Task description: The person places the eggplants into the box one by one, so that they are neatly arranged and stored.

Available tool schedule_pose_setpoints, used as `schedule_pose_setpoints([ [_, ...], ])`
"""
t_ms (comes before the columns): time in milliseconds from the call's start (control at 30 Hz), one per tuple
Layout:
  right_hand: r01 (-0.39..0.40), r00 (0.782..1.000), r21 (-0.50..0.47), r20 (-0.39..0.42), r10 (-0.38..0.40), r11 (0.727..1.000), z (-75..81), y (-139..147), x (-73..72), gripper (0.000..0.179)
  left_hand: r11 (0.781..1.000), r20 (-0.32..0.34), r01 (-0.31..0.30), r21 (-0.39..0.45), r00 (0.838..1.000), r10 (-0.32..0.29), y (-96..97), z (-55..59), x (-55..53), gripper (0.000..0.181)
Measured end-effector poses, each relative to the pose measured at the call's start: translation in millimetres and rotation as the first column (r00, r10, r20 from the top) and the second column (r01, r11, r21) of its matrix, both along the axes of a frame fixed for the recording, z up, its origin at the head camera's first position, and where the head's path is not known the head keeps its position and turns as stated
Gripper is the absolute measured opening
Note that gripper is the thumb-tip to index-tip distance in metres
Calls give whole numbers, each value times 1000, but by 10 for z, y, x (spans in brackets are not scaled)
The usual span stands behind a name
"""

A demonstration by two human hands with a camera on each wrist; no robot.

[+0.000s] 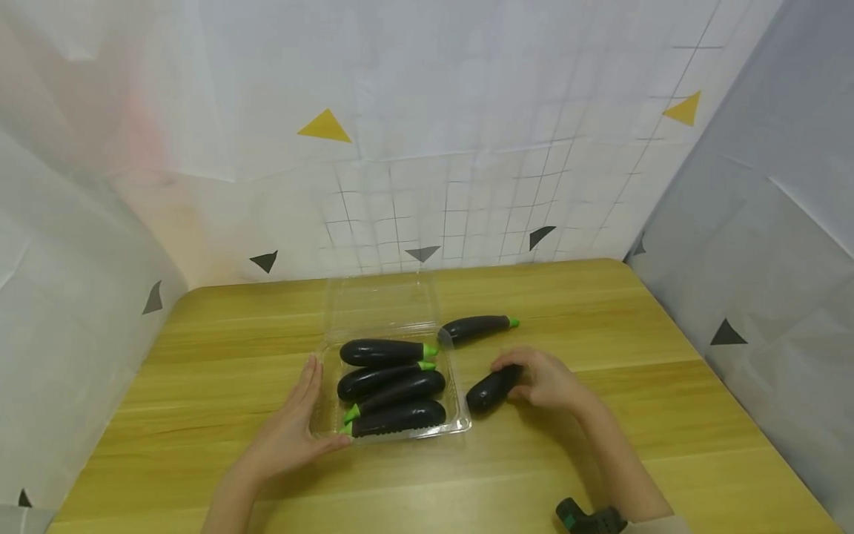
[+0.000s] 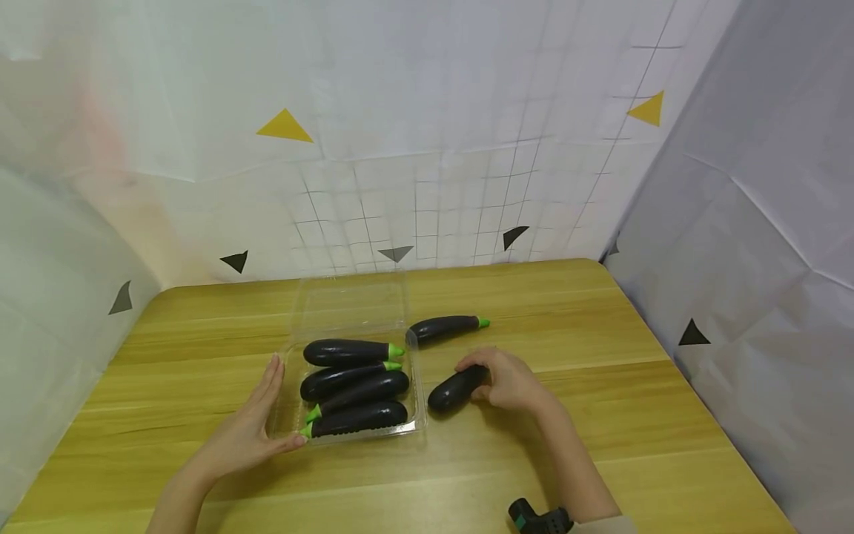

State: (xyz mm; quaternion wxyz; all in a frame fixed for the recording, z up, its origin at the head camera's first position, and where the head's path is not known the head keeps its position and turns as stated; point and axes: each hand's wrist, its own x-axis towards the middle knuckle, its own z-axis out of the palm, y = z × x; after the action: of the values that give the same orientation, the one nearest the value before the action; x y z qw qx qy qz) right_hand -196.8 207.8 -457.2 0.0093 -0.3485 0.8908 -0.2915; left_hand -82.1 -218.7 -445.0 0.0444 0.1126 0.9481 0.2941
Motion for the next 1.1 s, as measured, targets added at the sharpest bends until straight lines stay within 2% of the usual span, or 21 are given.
schedule_pose_setpoints([
  [133,18,1000,38,5,-18,999,12,5,17,49,1000,2,-1,0,1000,1,1,4,0,126],
  [567,56,994,51,91,-60,997,-4,111,66,46,1000,-6,1,-3,1000,-1,-3,-15,-6,126],
  [867,128,980,-47,159,-119,991,123,182,80,43,1000,-3,6,11,1000,-6,-10,-10,-16,125],
  [1100,116,988,-106,117,-103,988,214,140,67,42,1000,2,8,16,1000,-8,-8,-9,-13,125],
])
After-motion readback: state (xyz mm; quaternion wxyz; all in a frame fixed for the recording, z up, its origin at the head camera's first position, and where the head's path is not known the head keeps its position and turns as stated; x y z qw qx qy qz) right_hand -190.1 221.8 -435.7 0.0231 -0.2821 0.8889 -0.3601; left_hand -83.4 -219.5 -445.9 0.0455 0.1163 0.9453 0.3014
